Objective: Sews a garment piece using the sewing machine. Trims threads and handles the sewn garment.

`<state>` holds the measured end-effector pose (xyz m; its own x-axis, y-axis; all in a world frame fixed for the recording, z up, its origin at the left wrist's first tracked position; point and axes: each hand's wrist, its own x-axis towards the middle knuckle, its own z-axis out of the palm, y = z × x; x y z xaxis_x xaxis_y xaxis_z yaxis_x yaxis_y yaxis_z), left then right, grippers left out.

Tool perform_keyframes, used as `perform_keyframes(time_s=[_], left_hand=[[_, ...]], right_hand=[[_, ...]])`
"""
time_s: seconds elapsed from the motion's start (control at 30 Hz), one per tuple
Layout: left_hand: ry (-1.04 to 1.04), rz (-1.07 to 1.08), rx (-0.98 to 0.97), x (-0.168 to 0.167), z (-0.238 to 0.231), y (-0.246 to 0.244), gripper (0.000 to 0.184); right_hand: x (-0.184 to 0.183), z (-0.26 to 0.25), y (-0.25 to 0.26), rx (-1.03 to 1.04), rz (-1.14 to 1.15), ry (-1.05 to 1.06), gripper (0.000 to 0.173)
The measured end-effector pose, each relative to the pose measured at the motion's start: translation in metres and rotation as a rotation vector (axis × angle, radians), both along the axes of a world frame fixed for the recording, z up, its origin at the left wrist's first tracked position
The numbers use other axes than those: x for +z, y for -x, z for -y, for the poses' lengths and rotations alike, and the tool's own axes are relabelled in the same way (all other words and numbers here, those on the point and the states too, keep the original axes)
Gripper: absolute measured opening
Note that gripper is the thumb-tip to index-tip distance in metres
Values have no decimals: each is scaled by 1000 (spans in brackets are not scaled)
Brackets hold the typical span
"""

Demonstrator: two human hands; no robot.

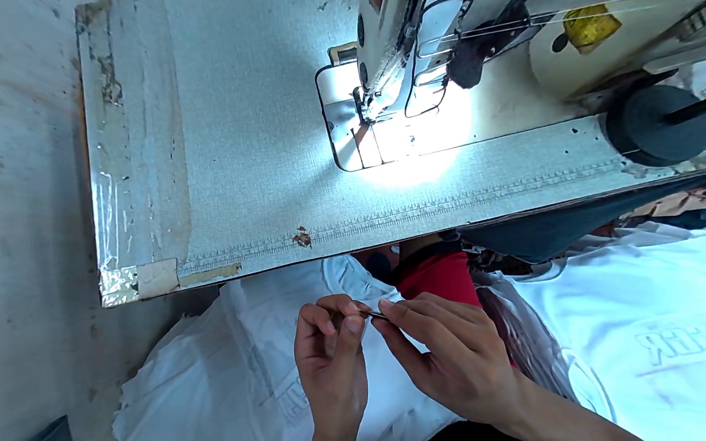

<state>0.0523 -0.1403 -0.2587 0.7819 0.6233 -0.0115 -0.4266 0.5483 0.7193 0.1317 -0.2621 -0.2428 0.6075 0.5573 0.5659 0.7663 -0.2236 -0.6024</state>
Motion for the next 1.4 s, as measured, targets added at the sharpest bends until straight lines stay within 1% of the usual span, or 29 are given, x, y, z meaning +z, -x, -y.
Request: perform_keyframes(time_s=[0.13, 0.47, 0.63, 0.83, 1.4], left_hand=[[-22, -8, -1, -1, -1, 0, 13], [-74, -6, -27, -4, 0, 1, 9], [4, -4, -15, -3, 2, 1, 12], [63, 12, -25, 0, 1, 0, 10], [38, 45, -33, -3, -1, 0, 13]], right_hand=[[0, 0, 0, 3, 6, 7, 16], [-3, 5, -8, 98, 68, 17, 17], [-5, 4, -5, 73, 41, 0, 16], [-3, 4, -3, 43, -12, -31, 17], [2, 2, 0, 5, -19, 21, 18]])
